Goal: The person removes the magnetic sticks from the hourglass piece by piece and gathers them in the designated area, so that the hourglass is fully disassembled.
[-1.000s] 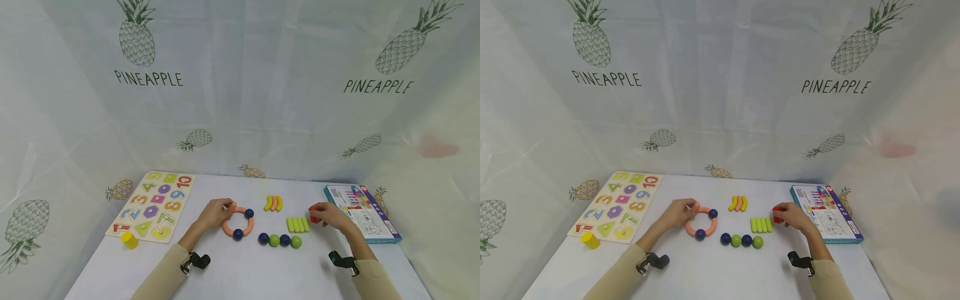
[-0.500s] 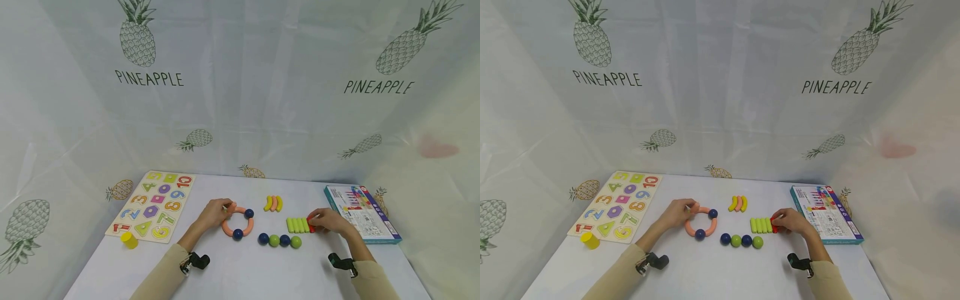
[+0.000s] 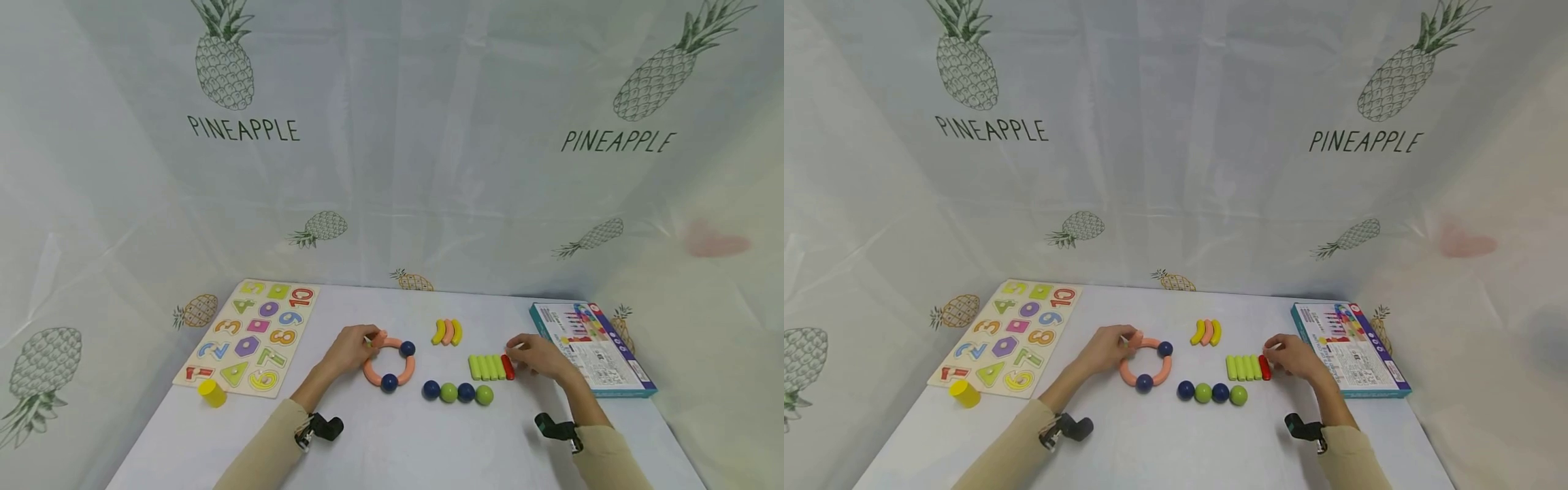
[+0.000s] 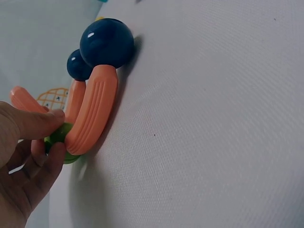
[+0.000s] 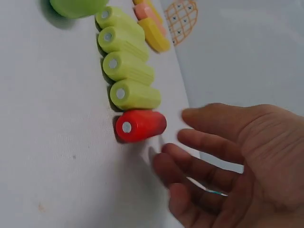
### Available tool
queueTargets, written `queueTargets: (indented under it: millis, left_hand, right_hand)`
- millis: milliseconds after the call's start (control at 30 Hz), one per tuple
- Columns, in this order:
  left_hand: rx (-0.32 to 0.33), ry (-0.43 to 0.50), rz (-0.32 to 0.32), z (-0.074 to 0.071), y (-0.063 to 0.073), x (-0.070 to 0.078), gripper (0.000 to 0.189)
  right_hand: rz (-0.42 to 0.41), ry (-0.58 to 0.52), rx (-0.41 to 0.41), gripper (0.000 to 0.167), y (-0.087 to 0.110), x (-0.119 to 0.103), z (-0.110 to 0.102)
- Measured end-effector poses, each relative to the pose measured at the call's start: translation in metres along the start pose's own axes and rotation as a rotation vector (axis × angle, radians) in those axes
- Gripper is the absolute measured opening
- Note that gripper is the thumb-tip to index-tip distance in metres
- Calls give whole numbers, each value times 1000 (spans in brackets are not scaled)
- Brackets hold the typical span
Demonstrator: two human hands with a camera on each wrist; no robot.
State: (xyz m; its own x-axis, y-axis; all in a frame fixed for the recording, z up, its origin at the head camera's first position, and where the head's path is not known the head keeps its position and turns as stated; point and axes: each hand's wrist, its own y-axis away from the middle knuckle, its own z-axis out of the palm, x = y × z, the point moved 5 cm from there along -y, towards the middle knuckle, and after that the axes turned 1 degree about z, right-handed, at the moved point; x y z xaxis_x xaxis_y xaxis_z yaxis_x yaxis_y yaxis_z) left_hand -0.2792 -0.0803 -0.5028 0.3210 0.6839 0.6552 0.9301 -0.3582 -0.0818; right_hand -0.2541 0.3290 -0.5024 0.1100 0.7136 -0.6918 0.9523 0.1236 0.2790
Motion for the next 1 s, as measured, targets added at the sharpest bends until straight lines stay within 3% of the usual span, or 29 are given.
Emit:
queueTargets:
  millis: [167,400,533,667,833,1000]
  left_hand:
    - [12,-12,-21,0,2,-2,32]
    - [-2,-4,-81,-1,3,-4,33]
    - [-4,-16,-94,-1,4,-5,32]
    - [8,-35,-99,-1,4,-6,33]
    - [25,-57,-62,0,3,-4,32]
    - [33,-68,-18,1,2,-2,30]
  right_hand:
    - [-114,27,47,32,-8,-26,8]
    - [-292,14,-61,31,-19,-97,54]
    - [-358,7,-141,28,-27,-143,85]
    - [-407,19,-160,32,-36,-177,108]
    - [-426,32,-149,37,-46,-196,132]
    - [-411,52,-154,27,-53,-199,149]
